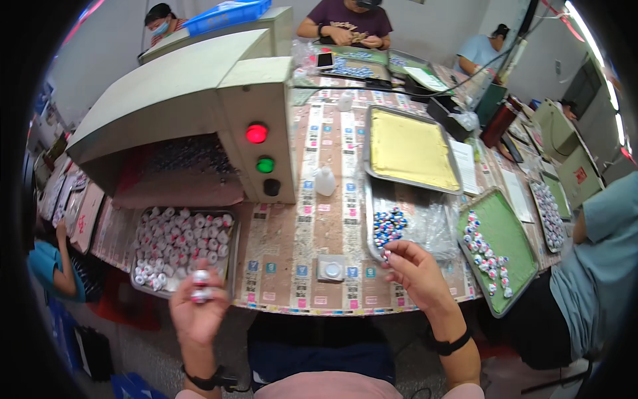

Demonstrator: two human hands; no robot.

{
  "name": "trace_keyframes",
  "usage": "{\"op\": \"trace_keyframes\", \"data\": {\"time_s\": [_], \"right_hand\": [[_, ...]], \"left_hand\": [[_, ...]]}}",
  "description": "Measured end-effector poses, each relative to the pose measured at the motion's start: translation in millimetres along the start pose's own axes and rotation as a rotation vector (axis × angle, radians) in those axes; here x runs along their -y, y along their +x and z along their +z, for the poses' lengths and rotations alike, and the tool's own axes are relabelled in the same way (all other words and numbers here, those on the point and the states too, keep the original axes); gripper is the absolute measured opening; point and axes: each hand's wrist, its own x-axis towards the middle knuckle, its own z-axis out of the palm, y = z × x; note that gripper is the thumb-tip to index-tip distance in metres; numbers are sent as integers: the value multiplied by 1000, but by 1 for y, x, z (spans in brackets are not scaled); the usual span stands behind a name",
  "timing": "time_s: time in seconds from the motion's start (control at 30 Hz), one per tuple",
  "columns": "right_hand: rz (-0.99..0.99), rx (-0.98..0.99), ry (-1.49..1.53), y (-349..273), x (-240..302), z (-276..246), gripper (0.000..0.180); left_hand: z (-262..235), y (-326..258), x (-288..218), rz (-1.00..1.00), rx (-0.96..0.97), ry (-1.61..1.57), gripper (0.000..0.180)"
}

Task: The person assembles small round candies by hand, picking up white and blue pieces and combining them into a single unit. The person places the finished candies into a tray on the table. The task is performed repeatedly in a factory setting with other workers visible in the background.

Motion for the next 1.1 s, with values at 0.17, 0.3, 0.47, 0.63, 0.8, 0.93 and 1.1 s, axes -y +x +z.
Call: {"op": "trace_keyframes", "data": {"time_s": [0.17,0.3,0.47,0.63,0.8,0.93,1.1], "right_hand": [[79,102,-27,-14,-9,29,25],[87,105,-131,-16,-8,48,20],[-186,141,-457,-4,-17,53,19],[-305,71,-700,7,-17,62,18],[-547,140,-1060,15,-17,71,16],[-554,128,-1149,19,-21,75,12],[-614,136,-1219,22,-25,76,12]], "left_hand": [[-11,4,57,-332,40,55,32],[-11,3,73,-383,18,212,32],[-15,2,81,-396,15,306,33],[-24,-2,82,-367,18,286,35],[-22,-6,80,-372,19,403,33],[-25,-6,78,-381,24,389,33],[-30,-4,81,-381,-10,387,33]]}}
